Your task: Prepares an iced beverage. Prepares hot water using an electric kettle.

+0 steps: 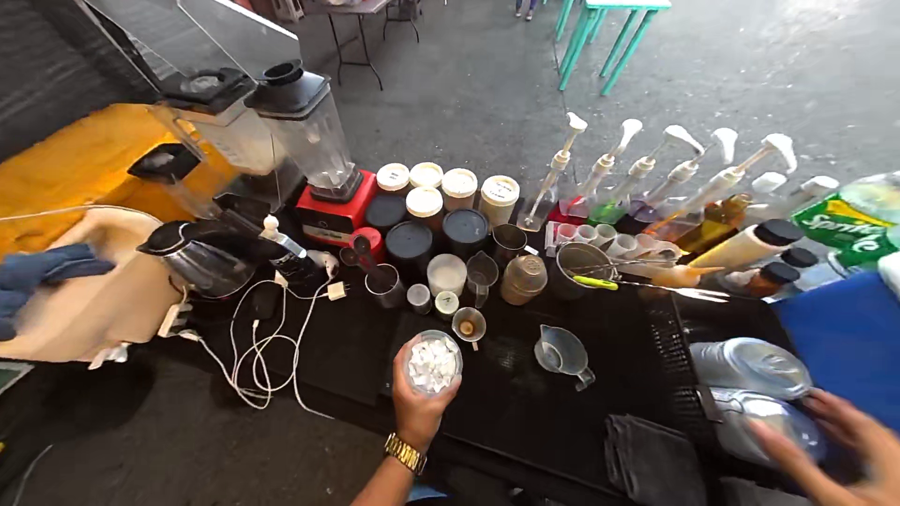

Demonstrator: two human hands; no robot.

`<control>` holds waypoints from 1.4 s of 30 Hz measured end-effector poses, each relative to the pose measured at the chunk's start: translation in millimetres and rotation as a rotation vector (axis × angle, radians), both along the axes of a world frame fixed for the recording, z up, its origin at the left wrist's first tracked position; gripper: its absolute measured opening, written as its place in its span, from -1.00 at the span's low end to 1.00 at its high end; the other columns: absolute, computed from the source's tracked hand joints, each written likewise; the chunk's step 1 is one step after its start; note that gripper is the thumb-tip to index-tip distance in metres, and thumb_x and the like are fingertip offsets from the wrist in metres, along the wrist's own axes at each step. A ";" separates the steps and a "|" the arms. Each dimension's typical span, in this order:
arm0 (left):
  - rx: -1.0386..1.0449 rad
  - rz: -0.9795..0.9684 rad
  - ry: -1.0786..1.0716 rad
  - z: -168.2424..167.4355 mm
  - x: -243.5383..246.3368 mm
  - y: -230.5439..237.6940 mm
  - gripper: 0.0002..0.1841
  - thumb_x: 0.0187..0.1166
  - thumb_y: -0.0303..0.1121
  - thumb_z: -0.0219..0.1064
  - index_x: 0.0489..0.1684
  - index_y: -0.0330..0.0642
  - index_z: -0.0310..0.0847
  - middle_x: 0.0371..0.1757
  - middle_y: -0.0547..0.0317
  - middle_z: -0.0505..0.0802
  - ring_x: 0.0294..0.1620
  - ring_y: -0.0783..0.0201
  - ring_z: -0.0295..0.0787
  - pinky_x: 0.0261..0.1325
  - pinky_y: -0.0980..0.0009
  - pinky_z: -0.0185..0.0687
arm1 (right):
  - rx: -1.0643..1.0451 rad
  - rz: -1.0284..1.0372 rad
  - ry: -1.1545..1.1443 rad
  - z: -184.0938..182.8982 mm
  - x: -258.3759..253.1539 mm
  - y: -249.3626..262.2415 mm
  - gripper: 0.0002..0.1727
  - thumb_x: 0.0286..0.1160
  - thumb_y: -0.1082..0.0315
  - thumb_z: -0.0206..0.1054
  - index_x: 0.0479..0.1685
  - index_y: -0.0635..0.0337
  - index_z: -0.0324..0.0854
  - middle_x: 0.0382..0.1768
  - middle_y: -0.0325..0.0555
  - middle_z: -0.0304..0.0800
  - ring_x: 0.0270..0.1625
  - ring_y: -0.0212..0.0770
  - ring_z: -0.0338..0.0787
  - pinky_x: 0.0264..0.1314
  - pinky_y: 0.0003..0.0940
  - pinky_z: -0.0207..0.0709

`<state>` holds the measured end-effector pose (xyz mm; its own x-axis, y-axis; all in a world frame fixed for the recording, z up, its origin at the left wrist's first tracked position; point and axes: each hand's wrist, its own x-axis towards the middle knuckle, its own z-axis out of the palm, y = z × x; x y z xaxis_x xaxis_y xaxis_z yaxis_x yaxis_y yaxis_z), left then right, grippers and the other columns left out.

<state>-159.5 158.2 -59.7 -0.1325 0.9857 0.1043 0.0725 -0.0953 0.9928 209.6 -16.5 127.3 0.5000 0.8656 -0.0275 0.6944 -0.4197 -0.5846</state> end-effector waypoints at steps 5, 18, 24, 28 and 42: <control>-0.046 -0.060 0.007 -2.6 -18.0 47.4 0.19 -0.37 -0.30 0.89 0.56 -0.43 0.34 0.46 -0.20 0.66 0.44 0.21 0.66 0.45 0.34 0.67 | -0.145 0.008 0.075 -53.0 -72.9 19.9 -0.01 0.49 -0.11 0.44 0.73 0.46 0.21 0.57 0.54 0.41 0.62 0.38 0.48 0.69 0.26 0.31; -0.139 -0.180 0.099 -42.8 -23.3 81.5 0.26 -0.35 -0.25 0.92 0.66 -0.28 0.28 0.51 -0.13 0.64 0.47 0.19 0.64 0.52 0.25 0.61 | -0.192 -0.082 0.073 -90.3 -133.0 12.2 -0.07 0.41 -0.12 0.44 0.71 0.30 0.33 0.53 0.33 0.56 0.55 0.25 0.60 0.61 0.20 0.43; -0.147 -0.220 0.210 -52.3 -62.7 58.1 0.33 -0.27 -0.24 0.89 0.79 -0.20 0.10 0.74 -0.14 0.38 0.73 0.06 0.33 0.72 0.11 0.36 | -0.349 0.330 0.039 -156.0 -209.9 47.7 -0.40 0.58 -0.05 0.38 0.52 0.07 0.61 0.44 0.15 0.68 0.47 0.20 0.68 0.48 0.26 0.55; -0.151 -0.146 0.351 -66.3 -127.1 3.5 -0.13 0.24 -0.24 0.64 0.57 -0.51 0.34 0.65 -0.38 0.46 0.68 -0.12 0.40 0.70 0.04 0.36 | -0.449 0.634 -0.026 -217.7 -257.4 71.6 -0.15 0.55 -0.24 0.34 0.86 -0.31 0.20 0.75 0.14 0.33 0.69 0.27 0.44 0.48 0.35 0.47; -0.295 0.137 0.483 -96.2 -217.2 -97.7 -0.36 0.47 -0.31 0.43 0.47 -0.58 0.42 0.57 -0.48 0.50 0.44 -0.19 0.62 0.49 0.02 0.57 | -0.447 0.645 -0.186 -253.4 -268.8 87.6 -0.14 0.46 -0.53 0.12 0.84 -0.64 0.11 0.69 0.17 0.37 0.63 0.33 0.43 0.32 0.33 0.50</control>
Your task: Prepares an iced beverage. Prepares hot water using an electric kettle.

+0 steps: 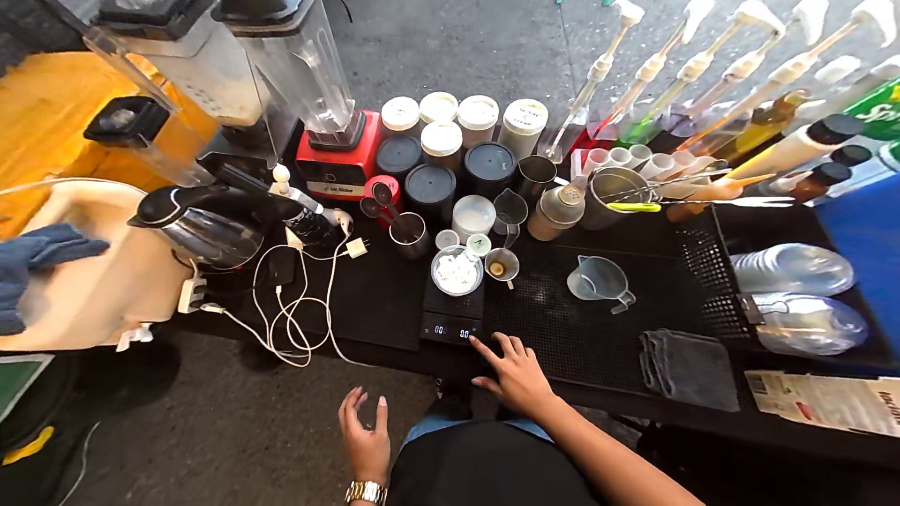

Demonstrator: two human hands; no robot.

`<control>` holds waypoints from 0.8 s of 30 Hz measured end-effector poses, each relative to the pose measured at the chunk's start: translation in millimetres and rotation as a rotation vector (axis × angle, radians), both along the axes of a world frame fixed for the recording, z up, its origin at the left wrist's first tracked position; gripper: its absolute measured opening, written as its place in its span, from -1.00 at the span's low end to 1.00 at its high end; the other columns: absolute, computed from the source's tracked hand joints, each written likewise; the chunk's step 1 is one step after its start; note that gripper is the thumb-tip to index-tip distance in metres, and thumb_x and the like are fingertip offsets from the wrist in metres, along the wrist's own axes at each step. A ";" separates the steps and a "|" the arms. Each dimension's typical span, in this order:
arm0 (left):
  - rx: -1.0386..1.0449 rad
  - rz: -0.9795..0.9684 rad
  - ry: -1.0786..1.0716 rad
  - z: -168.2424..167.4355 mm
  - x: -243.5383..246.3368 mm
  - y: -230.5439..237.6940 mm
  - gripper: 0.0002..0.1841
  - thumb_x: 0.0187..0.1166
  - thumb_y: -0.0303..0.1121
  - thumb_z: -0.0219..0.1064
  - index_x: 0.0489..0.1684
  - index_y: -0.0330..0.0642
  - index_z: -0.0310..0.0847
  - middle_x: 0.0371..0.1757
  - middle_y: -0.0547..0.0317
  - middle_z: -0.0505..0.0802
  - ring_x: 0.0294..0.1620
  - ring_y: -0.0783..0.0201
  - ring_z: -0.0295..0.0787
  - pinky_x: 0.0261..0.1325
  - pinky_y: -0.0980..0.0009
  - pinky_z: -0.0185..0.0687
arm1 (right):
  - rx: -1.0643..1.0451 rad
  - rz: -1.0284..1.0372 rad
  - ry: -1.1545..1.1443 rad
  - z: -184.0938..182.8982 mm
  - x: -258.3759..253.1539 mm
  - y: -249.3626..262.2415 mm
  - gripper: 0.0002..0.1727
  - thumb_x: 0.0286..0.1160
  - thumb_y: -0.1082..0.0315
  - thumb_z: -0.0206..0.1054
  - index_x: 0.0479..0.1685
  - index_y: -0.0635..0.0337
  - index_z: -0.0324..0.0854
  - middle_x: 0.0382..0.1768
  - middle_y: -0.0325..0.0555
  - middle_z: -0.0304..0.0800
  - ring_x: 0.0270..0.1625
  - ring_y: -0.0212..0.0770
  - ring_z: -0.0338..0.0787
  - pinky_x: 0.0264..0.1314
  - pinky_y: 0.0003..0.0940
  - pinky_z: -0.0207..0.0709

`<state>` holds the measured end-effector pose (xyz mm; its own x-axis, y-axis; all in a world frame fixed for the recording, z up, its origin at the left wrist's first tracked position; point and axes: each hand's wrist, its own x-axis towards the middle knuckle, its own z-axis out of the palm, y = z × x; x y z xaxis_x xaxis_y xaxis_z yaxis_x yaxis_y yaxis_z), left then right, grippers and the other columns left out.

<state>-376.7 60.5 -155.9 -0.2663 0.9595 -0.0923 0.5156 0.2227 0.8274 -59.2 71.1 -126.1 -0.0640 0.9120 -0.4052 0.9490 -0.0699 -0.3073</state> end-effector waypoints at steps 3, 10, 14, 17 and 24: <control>0.056 -0.038 -0.012 1.3 7.9 14.5 -0.37 0.45 -0.32 0.43 0.43 -0.63 0.44 0.55 -0.53 0.51 0.43 -0.23 0.64 0.49 0.01 0.59 | -0.001 -0.012 0.021 3.0 0.0 -0.6 -0.13 0.48 -0.49 0.16 0.85 -0.57 0.12 0.68 0.18 0.38 0.63 0.34 0.43 0.33 0.34 0.50; 0.121 -0.266 -0.111 25.2 61.4 77.4 -0.06 0.10 -0.19 0.72 0.50 -0.56 0.39 0.57 -0.43 0.53 0.55 -0.14 0.55 0.60 0.06 0.50 | 0.272 -0.443 0.278 26.2 22.4 11.7 -0.13 0.50 -0.17 0.37 0.73 0.16 0.35 0.55 0.26 0.54 0.58 0.28 0.53 0.61 0.23 0.42; 0.047 -0.390 -0.219 53.1 130.6 142.5 0.27 -0.16 -0.12 0.86 0.74 -0.33 0.15 0.65 -0.23 0.51 0.69 0.00 0.41 0.71 0.08 0.37 | 0.613 -0.862 0.370 88.8 81.7 52.9 -0.16 0.32 0.21 0.55 0.61 0.40 0.30 0.53 0.43 0.43 0.55 0.34 0.49 0.48 0.27 0.48; 0.079 -0.376 -0.261 51.3 170.3 167.7 0.33 -0.27 -0.15 0.91 0.75 -0.29 0.13 0.65 -0.20 0.50 0.66 0.07 0.45 0.68 0.15 0.43 | 0.718 -0.927 0.332 117.6 125.0 92.5 0.03 0.09 0.34 0.67 0.69 0.34 0.18 0.62 0.43 0.30 0.58 0.38 0.45 0.49 0.35 0.46; 0.124 -0.195 -0.231 51.7 199.5 165.6 0.16 -0.17 -0.27 0.88 0.63 -0.44 0.30 0.50 -0.29 0.64 0.49 0.07 0.65 0.57 0.17 0.54 | 0.533 -0.811 0.276 95.6 171.4 163.8 0.44 -0.29 0.23 0.93 0.81 0.33 0.01 0.68 0.45 0.24 0.66 0.41 0.40 0.61 0.35 0.38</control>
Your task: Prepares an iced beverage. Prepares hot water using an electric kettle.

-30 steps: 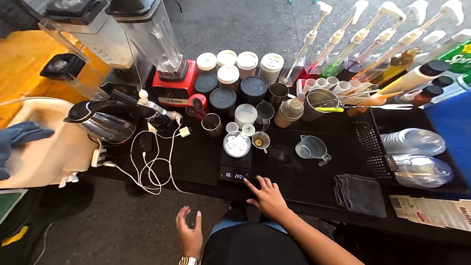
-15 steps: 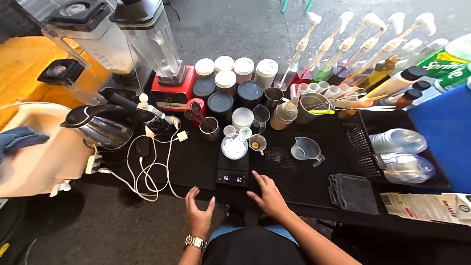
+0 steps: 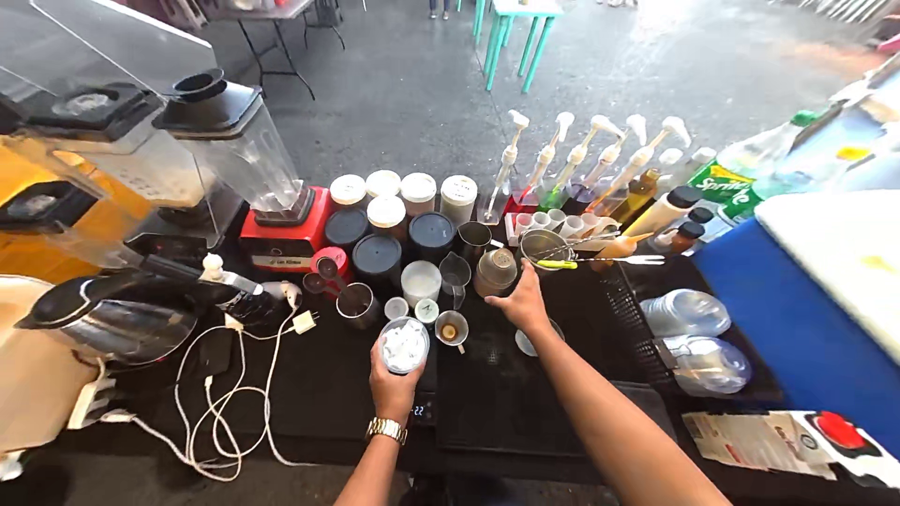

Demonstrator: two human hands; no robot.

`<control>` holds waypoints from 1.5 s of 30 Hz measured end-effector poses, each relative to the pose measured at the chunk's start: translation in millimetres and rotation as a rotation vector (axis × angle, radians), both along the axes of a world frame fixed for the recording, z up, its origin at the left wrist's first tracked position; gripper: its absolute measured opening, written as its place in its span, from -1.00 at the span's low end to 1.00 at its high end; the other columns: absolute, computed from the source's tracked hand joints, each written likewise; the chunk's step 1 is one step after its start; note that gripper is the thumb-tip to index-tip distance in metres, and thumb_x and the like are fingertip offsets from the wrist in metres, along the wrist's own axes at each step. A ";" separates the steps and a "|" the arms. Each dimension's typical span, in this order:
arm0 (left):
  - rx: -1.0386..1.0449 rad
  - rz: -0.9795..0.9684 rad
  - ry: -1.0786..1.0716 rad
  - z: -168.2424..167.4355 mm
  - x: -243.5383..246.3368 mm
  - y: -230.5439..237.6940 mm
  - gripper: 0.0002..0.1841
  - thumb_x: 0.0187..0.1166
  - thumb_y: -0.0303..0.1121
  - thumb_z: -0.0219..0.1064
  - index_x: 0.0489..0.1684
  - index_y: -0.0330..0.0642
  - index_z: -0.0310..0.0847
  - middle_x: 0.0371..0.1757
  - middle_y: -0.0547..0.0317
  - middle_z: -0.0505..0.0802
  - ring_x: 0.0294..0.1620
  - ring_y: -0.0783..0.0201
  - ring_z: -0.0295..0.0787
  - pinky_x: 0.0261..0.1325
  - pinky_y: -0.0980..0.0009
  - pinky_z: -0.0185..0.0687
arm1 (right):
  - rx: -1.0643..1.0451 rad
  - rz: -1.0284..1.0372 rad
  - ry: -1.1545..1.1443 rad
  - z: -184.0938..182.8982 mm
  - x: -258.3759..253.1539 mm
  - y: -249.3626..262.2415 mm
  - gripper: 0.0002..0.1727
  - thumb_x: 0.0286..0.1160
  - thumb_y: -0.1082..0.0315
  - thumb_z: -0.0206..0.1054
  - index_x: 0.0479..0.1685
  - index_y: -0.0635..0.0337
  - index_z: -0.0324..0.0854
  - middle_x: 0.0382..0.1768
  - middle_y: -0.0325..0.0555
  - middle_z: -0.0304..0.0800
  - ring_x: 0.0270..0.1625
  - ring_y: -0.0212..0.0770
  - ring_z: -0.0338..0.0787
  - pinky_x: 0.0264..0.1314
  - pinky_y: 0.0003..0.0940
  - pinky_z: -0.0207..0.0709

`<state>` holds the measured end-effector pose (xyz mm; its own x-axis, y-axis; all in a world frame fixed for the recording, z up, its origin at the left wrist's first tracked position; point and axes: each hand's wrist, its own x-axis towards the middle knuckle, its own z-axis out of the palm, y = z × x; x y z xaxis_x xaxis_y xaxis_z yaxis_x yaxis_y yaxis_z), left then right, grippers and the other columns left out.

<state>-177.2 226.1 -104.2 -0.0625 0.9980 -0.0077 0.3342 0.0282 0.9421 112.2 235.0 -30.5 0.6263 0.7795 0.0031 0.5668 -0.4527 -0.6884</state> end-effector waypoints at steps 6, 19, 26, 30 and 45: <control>-0.026 0.106 0.005 3.2 7.4 -6.6 0.16 -0.19 -0.26 0.88 0.62 -0.44 0.29 0.46 -0.28 0.66 0.44 0.09 0.68 0.53 0.20 0.58 | -0.010 0.000 0.056 -24.1 8.4 24.6 0.53 -0.37 0.20 0.96 0.84 0.28 -0.06 0.68 0.44 0.25 0.64 0.38 0.43 0.60 0.34 0.39; -0.009 0.208 0.211 -5.0 -68.0 -97.9 -0.09 0.18 -0.25 0.66 0.58 -0.52 0.33 0.59 -0.41 0.51 0.63 -0.18 0.45 0.69 0.01 0.36 | 0.357 0.147 0.221 52.3 26.6 -3.9 0.31 -0.24 0.16 0.87 0.73 0.17 0.10 0.45 0.18 0.56 0.45 0.00 0.66 0.50 0.07 0.58; -0.095 0.322 0.363 -41.4 -160.4 -189.0 -0.40 0.38 -0.39 0.52 0.38 -0.59 0.51 0.51 -0.53 0.56 0.52 -0.36 0.54 0.59 -0.14 0.43 | 0.546 0.337 0.131 119.5 -3.8 -27.5 0.24 -0.17 -0.01 0.81 0.66 0.14 0.13 0.37 -0.04 0.60 0.38 -0.31 0.70 0.45 -0.27 0.63; -0.367 0.288 0.366 -65.6 -212.7 -232.8 -0.40 0.46 -0.42 0.50 0.46 -0.56 0.46 0.54 -0.54 0.51 0.42 -0.32 0.62 0.51 -0.09 0.53 | 0.453 0.388 0.047 129.1 -42.3 -43.9 0.26 -0.24 0.00 0.80 0.67 0.16 0.14 0.39 0.05 0.58 0.39 -0.23 0.68 0.46 -0.19 0.60; -1.015 0.308 0.177 -112.9 -359.0 -327.5 -0.34 0.56 -0.32 0.49 0.56 -0.52 0.34 0.41 -0.49 0.65 0.44 -0.29 0.62 0.50 -0.15 0.49 | 0.004 0.753 -0.549 96.0 -80.8 -51.8 0.20 -0.24 0.16 0.92 0.70 0.10 0.39 0.51 0.29 0.53 0.40 0.42 0.64 0.22 0.50 0.56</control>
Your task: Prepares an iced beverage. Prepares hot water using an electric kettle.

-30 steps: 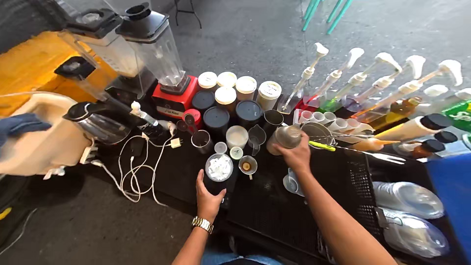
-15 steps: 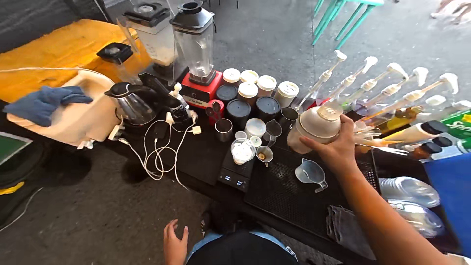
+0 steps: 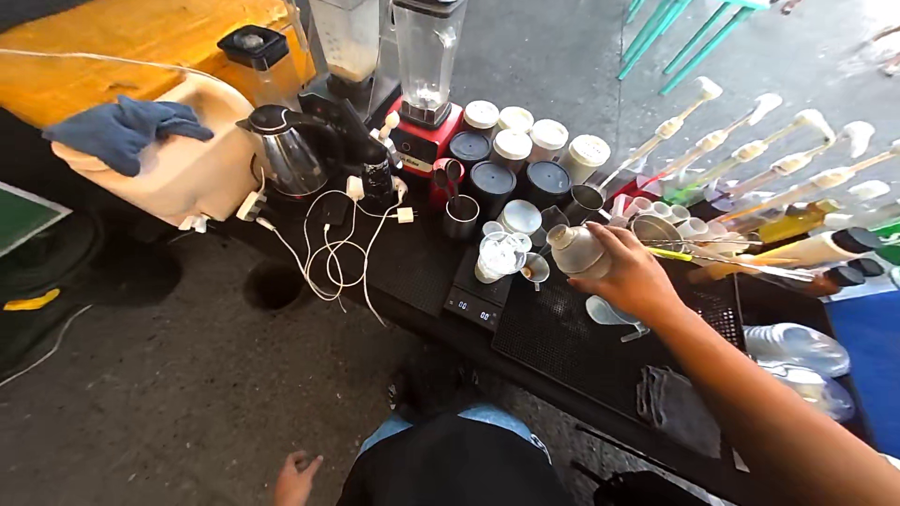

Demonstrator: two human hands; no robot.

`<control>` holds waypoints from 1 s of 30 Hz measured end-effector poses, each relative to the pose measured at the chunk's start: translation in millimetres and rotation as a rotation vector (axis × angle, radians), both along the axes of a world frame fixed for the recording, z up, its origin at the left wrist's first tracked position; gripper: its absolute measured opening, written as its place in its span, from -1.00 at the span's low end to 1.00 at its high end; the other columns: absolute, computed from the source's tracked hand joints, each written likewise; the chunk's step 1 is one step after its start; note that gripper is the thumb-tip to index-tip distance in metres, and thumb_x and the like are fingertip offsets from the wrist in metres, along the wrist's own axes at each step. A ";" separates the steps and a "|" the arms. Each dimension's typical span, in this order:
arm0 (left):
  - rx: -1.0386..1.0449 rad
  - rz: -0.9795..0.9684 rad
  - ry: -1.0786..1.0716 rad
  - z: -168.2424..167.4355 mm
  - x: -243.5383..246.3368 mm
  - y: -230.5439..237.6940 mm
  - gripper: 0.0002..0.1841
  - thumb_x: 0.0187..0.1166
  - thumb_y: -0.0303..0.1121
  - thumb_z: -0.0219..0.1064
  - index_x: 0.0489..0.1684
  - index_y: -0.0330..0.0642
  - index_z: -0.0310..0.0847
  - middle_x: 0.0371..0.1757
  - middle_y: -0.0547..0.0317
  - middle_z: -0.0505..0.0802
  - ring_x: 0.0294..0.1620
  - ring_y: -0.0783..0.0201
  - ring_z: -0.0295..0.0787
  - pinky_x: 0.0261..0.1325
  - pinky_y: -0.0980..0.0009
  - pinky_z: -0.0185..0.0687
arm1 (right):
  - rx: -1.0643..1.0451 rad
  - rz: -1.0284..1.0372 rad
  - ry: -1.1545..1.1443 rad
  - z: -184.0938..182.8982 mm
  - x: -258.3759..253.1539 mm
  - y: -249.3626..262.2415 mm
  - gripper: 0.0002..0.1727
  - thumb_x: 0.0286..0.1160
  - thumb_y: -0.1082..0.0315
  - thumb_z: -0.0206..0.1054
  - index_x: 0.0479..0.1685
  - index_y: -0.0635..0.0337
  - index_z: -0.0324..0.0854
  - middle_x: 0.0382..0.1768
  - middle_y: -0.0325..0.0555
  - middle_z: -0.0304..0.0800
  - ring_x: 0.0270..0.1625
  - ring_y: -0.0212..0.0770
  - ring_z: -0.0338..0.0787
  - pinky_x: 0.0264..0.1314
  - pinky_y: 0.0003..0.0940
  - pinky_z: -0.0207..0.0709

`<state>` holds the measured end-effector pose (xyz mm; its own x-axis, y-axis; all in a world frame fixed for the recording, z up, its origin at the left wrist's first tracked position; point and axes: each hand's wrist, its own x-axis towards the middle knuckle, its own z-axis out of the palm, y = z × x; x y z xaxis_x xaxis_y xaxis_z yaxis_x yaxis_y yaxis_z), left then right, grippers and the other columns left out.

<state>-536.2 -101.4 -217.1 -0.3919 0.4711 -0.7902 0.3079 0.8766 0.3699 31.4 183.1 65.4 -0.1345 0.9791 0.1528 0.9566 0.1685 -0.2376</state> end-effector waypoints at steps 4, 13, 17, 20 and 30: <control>0.000 0.020 -0.068 -5.6 18.5 -3.3 -0.36 0.57 -0.34 0.49 0.55 -0.52 0.36 0.40 -0.47 0.67 0.42 -0.27 0.64 0.49 -0.12 0.51 | -0.011 0.044 -0.114 -2.5 -6.8 2.8 0.19 -0.27 0.17 0.92 0.69 0.08 0.43 0.50 0.24 0.56 0.38 0.43 0.64 0.18 0.51 0.55; 0.024 -0.098 -0.115 -8.9 36.1 11.6 -0.41 0.56 -0.32 0.50 0.48 -0.47 0.44 0.36 -0.41 0.71 0.40 -0.21 0.69 0.50 -0.09 0.53 | -0.037 0.037 -0.172 0.1 -19.6 4.2 0.16 -0.22 0.18 0.90 0.69 0.06 0.44 0.51 0.20 0.57 0.39 0.41 0.64 0.14 0.49 0.56; 0.019 -0.042 -0.104 -21.2 20.4 22.2 -0.41 0.58 -0.30 0.49 0.51 -0.43 0.43 0.37 -0.37 0.71 0.39 -0.20 0.69 0.45 -0.11 0.56 | -0.061 0.050 -0.234 1.2 -24.1 4.4 0.16 -0.21 0.17 0.89 0.71 0.01 0.42 0.52 0.17 0.57 0.39 0.37 0.65 0.17 0.47 0.55; 0.024 -0.002 -0.090 -23.8 10.7 26.9 -0.43 0.60 -0.29 0.47 0.50 -0.41 0.44 0.35 -0.35 0.72 0.31 -0.20 0.73 0.31 -0.13 0.63 | -0.076 0.053 -0.269 0.7 -26.8 4.7 0.15 -0.20 0.18 0.88 0.71 -0.04 0.42 0.53 0.14 0.56 0.41 0.37 0.64 0.18 0.47 0.54; -0.016 -0.024 -0.100 -22.6 21.9 15.2 -0.41 0.59 -0.30 0.47 0.52 -0.44 0.43 0.37 -0.39 0.72 0.40 -0.22 0.68 0.48 -0.12 0.52 | -0.105 0.077 -0.330 3.1 -37.4 8.3 0.09 -0.17 0.24 0.87 0.68 -0.04 0.47 0.53 0.16 0.57 0.44 0.38 0.62 0.21 0.49 0.52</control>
